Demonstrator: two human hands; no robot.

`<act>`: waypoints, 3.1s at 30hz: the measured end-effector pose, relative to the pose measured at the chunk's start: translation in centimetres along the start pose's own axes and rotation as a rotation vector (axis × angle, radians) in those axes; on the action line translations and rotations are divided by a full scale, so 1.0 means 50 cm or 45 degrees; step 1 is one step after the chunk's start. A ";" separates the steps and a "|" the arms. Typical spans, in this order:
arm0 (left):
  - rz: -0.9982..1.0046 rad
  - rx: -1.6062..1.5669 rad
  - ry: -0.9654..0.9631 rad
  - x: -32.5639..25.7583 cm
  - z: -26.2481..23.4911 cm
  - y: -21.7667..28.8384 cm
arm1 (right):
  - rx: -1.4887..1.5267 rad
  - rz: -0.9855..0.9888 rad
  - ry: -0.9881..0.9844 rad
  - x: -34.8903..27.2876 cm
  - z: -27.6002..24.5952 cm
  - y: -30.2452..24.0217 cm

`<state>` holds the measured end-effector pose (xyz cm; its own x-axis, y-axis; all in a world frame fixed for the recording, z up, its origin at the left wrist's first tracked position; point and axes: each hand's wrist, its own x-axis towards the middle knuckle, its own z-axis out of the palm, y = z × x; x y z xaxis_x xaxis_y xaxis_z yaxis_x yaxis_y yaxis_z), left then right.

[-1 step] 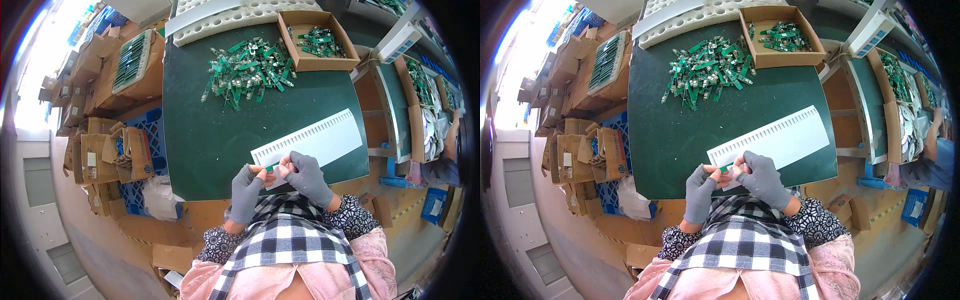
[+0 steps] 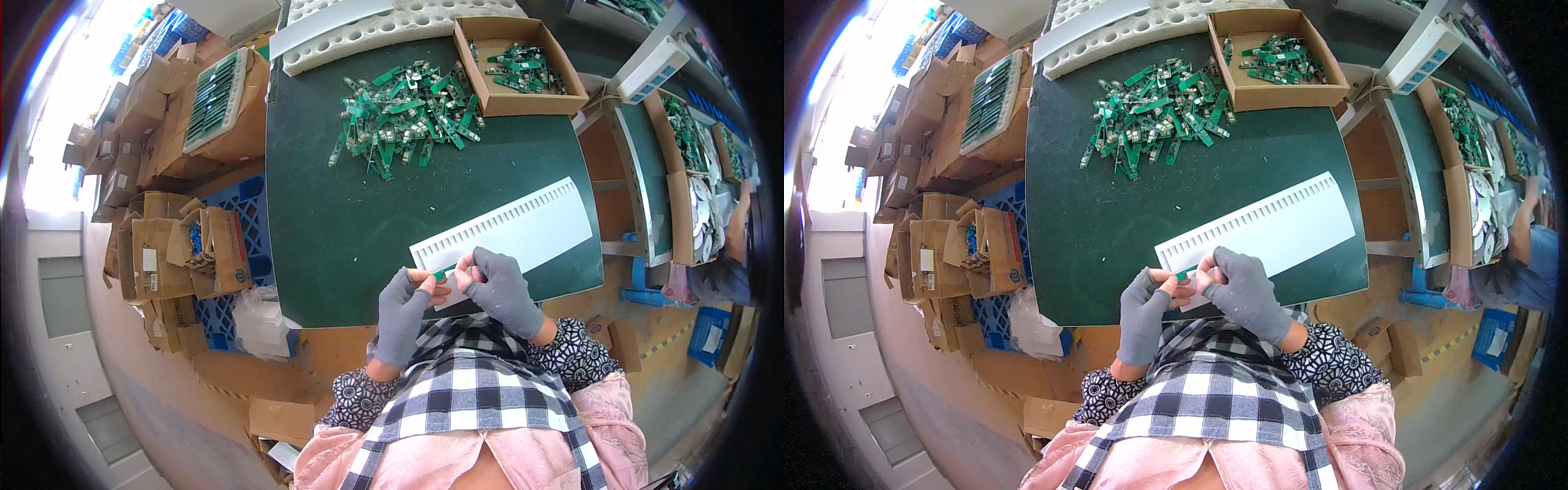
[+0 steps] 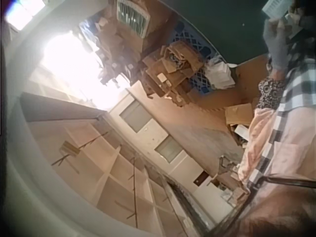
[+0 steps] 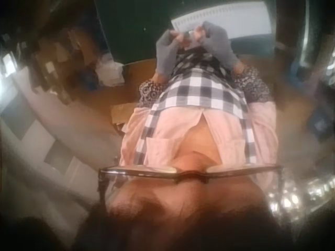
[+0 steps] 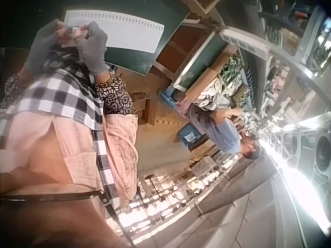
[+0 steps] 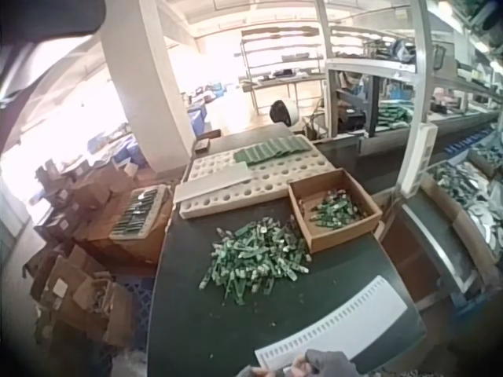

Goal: The person assembles small LED circuit boards into a plastic housing strip by hand.

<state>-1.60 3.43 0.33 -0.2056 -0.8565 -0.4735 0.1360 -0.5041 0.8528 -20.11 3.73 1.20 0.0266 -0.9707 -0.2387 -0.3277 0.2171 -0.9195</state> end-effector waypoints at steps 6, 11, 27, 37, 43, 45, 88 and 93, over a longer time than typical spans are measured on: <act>-0.009 0.026 0.007 -0.003 -0.004 -0.005 | -0.018 -0.025 0.019 -0.001 0.008 0.003; -0.004 0.026 0.011 -0.006 0.001 -0.001 | -0.045 -0.035 0.021 -0.003 0.006 0.000; 0.057 0.014 -0.002 -0.003 0.003 0.004 | -0.091 -0.066 0.104 0.004 0.002 -0.007; 0.062 0.018 -0.150 -0.005 -0.006 0.011 | 0.588 -0.225 0.203 0.152 -0.203 -0.075; 0.097 0.023 -0.169 0.006 -0.003 0.011 | -0.718 -0.491 0.634 0.274 -0.209 -0.032; 0.099 0.046 -0.188 0.007 -0.001 0.009 | -0.816 -0.457 0.469 0.300 -0.166 -0.004; 0.672 1.003 -0.211 -0.042 0.015 -0.028 | -0.982 -1.003 -0.510 0.178 -0.015 -0.005; 0.651 1.016 -0.186 -0.045 0.016 -0.030 | -1.217 -1.040 -0.631 0.185 -0.003 -0.019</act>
<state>-2.13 6.20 0.30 -0.4308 -0.9023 -0.0161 -0.4464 0.1976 0.8727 -19.70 -5.46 -0.07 0.7970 -0.6039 -0.0058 -0.5728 -0.7528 -0.3245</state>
